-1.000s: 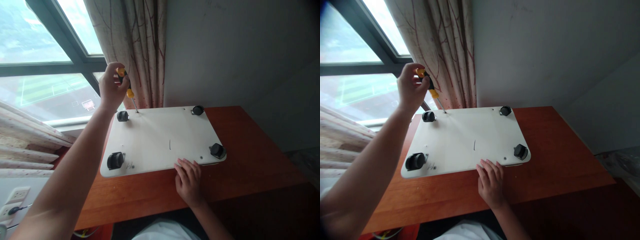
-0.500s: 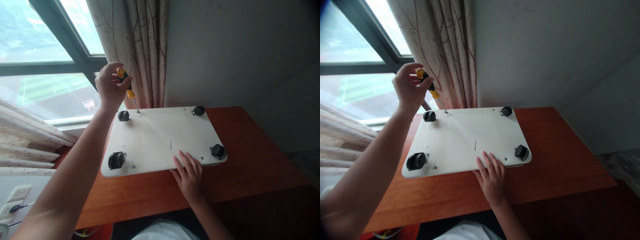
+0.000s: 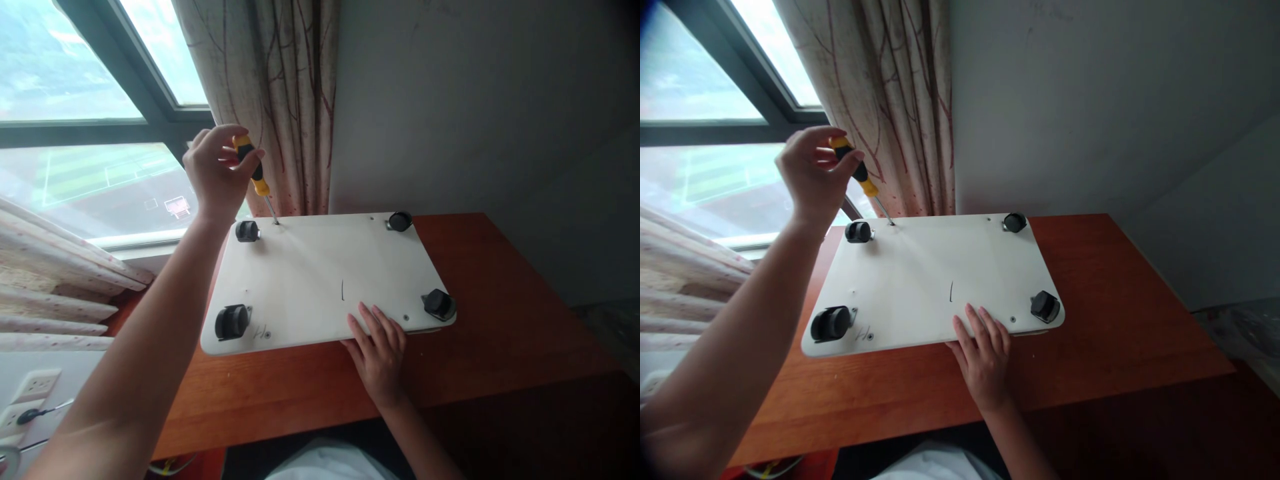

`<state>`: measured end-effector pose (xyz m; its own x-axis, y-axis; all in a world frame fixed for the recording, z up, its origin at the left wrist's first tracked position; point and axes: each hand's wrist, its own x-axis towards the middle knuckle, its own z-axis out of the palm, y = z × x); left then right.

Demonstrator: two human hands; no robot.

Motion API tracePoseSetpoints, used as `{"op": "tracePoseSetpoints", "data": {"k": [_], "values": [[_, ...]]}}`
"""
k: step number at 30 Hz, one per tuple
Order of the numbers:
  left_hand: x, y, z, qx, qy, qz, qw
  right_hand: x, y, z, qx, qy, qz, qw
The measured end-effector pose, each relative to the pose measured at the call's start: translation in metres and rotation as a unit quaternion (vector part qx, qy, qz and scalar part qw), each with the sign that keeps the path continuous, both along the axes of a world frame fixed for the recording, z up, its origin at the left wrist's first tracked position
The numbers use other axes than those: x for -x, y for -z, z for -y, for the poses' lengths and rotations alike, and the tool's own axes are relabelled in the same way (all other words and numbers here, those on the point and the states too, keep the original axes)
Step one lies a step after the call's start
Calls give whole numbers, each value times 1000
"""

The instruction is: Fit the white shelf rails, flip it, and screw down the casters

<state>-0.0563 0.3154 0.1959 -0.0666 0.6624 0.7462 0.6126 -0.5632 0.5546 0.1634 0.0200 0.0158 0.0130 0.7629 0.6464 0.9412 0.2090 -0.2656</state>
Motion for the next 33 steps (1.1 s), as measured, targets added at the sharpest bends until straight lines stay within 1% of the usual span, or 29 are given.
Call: {"op": "tracePoseSetpoints", "data": {"k": [6,12,17,18,24,28,30,33], "values": [[0,2,2,24,35,-6,999,0,2,0,-3,4,-1,1000],[0,1,-1,13,23,-25,999,0,4,1,2,5,-3,1000],[-1,4,-4,16,80,-16,997,0,4,1,-1,3,-5,1000],[-1,5,-5,18,84,-13,996,0,5,0,-2,3,-5,1000],[-1,0,-7,-9,33,-2,999,0,4,0,0,1,-2,1000],[-2,0,-10,-8,66,-3,998,-1,4,0,1,-1,-3,1000],[-2,-1,-11,-10,71,-10,997,0,4,0,0,-1,-4,1000],[-3,-5,-12,-18,26,-19,999,0,5,0,-4,1,-1,1000]]}}
